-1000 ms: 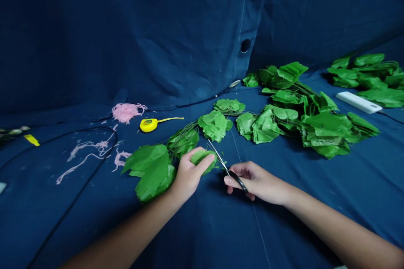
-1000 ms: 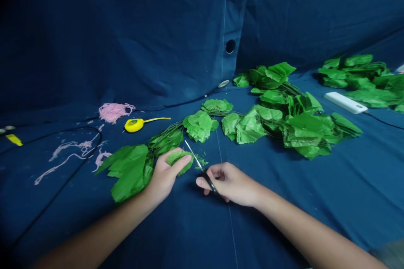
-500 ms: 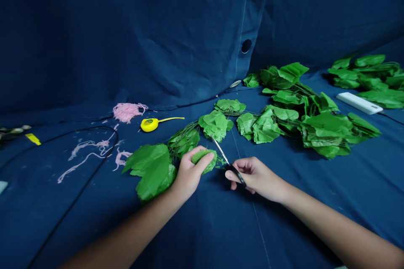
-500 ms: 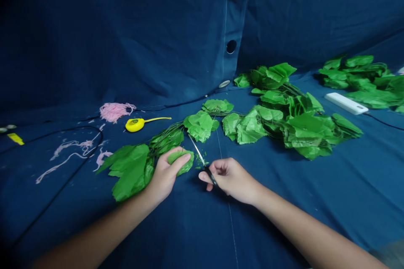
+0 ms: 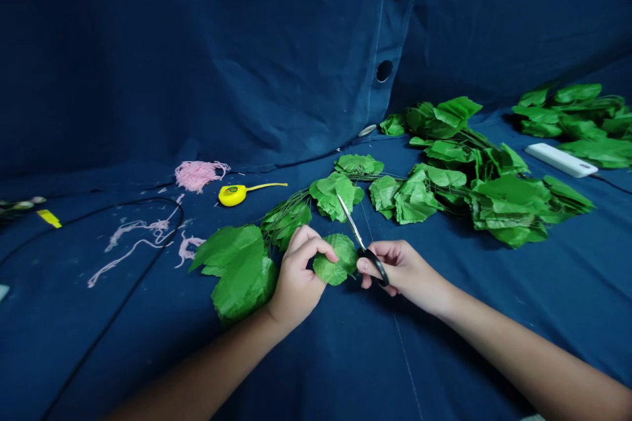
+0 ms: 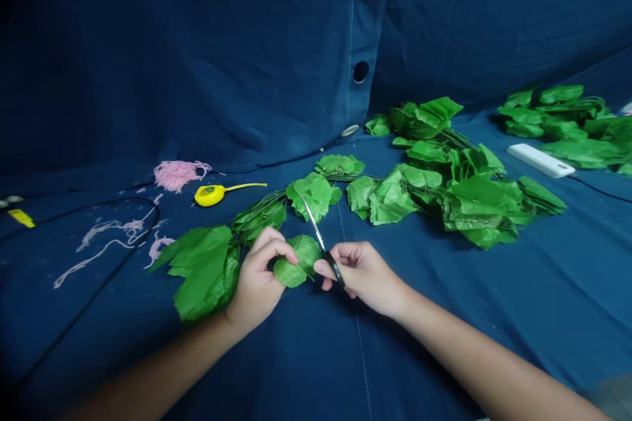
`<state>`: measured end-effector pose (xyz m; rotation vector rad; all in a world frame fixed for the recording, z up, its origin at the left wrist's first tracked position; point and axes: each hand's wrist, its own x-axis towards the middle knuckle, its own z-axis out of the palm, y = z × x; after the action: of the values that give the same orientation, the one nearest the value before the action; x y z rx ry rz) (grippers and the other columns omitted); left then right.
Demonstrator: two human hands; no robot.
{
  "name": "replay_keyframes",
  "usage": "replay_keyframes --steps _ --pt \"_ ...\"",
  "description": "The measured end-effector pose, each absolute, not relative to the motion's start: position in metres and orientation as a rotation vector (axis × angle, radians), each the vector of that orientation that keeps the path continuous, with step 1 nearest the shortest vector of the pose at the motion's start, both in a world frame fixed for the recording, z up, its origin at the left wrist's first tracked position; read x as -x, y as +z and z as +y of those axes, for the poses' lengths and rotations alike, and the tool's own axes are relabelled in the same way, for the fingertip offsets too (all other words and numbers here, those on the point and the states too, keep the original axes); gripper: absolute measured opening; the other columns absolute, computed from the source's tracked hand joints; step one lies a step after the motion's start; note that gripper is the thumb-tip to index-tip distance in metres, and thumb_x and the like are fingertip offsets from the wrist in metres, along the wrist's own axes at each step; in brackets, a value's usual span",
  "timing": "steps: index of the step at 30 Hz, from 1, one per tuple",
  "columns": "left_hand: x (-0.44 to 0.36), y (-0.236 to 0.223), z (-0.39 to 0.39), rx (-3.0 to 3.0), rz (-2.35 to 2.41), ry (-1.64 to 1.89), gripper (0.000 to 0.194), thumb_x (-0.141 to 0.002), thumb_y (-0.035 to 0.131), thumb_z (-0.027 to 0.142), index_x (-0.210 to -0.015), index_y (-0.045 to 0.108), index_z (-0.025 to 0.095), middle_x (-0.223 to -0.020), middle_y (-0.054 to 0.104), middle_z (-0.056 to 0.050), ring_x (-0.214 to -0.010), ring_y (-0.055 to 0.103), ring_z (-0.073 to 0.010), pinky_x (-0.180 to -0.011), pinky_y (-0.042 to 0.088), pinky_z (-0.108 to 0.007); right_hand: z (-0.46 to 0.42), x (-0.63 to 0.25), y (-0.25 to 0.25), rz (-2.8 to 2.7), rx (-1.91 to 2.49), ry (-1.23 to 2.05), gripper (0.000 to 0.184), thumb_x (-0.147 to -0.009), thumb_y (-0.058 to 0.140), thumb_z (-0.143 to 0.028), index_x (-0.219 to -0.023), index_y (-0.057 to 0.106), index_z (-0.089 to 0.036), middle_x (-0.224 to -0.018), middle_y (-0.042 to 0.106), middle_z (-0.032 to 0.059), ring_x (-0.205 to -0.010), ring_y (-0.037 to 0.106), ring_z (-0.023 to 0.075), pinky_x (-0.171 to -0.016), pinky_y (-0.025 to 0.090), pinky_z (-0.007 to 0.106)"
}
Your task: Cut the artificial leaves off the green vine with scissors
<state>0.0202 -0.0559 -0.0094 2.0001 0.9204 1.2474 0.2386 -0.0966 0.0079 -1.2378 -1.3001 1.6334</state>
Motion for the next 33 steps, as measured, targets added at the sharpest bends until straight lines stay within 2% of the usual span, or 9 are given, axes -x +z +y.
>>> replay_keyframes --steps 4,9,16,19,22,28,30,31,33 --pt "-0.021 -0.009 -0.057 -2.047 0.931 1.286 0.015 -0.086 0.072 0.008 -0.079 0.066 0.020 -0.086 0.050 -0.002 -0.087 0.053 -0.0180 -0.080 0.041 -0.032 -0.097 -0.240 0.011 -1.278 1.236 1.567 0.054 -0.088 0.068 -0.064 -0.091 0.064 -0.011 -0.081 0.069 0.0068 -0.048 0.049 0.0044 -0.042 0.034 0.014" --pt "-0.022 -0.008 -0.059 -2.078 0.900 1.303 0.016 -0.085 0.075 0.009 -0.078 0.066 0.020 -0.084 0.048 -0.001 -0.086 0.052 -0.0176 -0.079 0.041 -0.032 -0.094 -0.239 0.010 -1.212 1.265 1.519 0.053 -0.079 0.079 -0.060 -0.079 0.057 -0.011 -0.075 0.067 0.0045 -0.044 0.042 0.0020 -0.040 0.032 0.014" --pt "-0.023 -0.006 -0.061 -2.147 0.863 1.269 0.013 -0.087 0.074 0.014 -0.080 0.065 0.020 -0.085 0.050 -0.002 -0.087 0.052 -0.0182 -0.081 0.041 -0.034 -0.093 -0.237 0.000 -1.164 1.302 1.575 0.055 -0.070 0.087 -0.057 -0.085 0.055 -0.014 -0.062 0.053 -0.0039 -0.047 0.054 0.0064 -0.040 0.032 0.012" --pt "-0.024 -0.006 -0.061 -2.193 0.846 1.242 0.013 -0.088 0.074 0.015 -0.080 0.065 0.020 -0.084 0.050 -0.002 -0.085 0.052 -0.0179 -0.080 0.041 -0.034 -0.093 -0.237 -0.002 -1.145 1.269 1.587 0.057 -0.066 0.090 -0.053 -0.082 0.051 -0.015 -0.063 0.050 -0.0052 -0.046 0.048 0.0038 -0.041 0.033 0.012" --pt "-0.025 -0.007 -0.061 -2.193 0.833 1.149 0.010 -0.086 0.074 0.017 -0.091 0.066 0.021 -0.090 0.053 -0.003 -0.088 0.054 -0.0189 -0.081 0.043 -0.033 -0.093 -0.238 -0.001 -1.123 1.231 1.556 0.060 -0.062 0.093 -0.051 -0.078 0.048 -0.015 -0.061 0.044 -0.0065 -0.046 0.040 0.0014 -0.042 0.032 0.012" --pt "-0.027 -0.016 -0.052 -1.782 0.890 1.089 0.046 -0.088 0.072 0.026 -0.129 0.052 0.022 -0.110 0.057 -0.008 -0.097 0.057 -0.0203 -0.083 0.048 -0.032 -0.091 -0.239 0.002 -1.154 1.234 1.437 0.061 -0.062 0.091 -0.056 -0.073 0.047 -0.015 -0.057 0.040 -0.0062 -0.047 0.034 0.0017 -0.044 0.028 0.015" --pt "-0.026 -0.019 -0.047 -1.559 0.901 1.090 0.033 -0.099 0.056 0.044 -0.123 0.056 0.021 -0.105 0.060 -0.008 -0.091 0.058 -0.0195 -0.077 0.047 -0.030 -0.091 -0.238 0.003 -1.156 1.219 1.364 0.061 -0.063 0.090 -0.056 -0.072 0.046 -0.015 -0.058 0.039 -0.0059 -0.049 0.033 0.0018 -0.045 0.028 0.015" --pt "-0.024 -0.020 -0.046 -1.478 0.874 1.062 0.040 -0.104 0.040 0.053 -0.113 0.060 0.019 -0.096 0.062 -0.008 -0.084 0.058 -0.0189 -0.072 0.046 -0.029 -0.091 -0.238 0.004 -1.157 1.208 1.323 0.060 -0.064 0.090 -0.056 -0.072 0.046 -0.015 -0.059 0.039 -0.0055 -0.050 0.034 0.0020 -0.047 0.029 0.016" --pt "-0.020 -0.020 -0.045 -1.421 0.758 0.960 0.075 -0.104 0.008 0.063 -0.090 0.065 0.017 -0.078 0.061 -0.008 -0.071 0.055 -0.0184 -0.064 0.043 -0.030 -0.092 -0.238 0.005 -1.160 1.194 1.256 0.060 -0.065 0.089 -0.056 -0.072 0.046 -0.015 -0.061 0.039 -0.0046 -0.053 0.034 0.0027 -0.050 0.032 0.016"
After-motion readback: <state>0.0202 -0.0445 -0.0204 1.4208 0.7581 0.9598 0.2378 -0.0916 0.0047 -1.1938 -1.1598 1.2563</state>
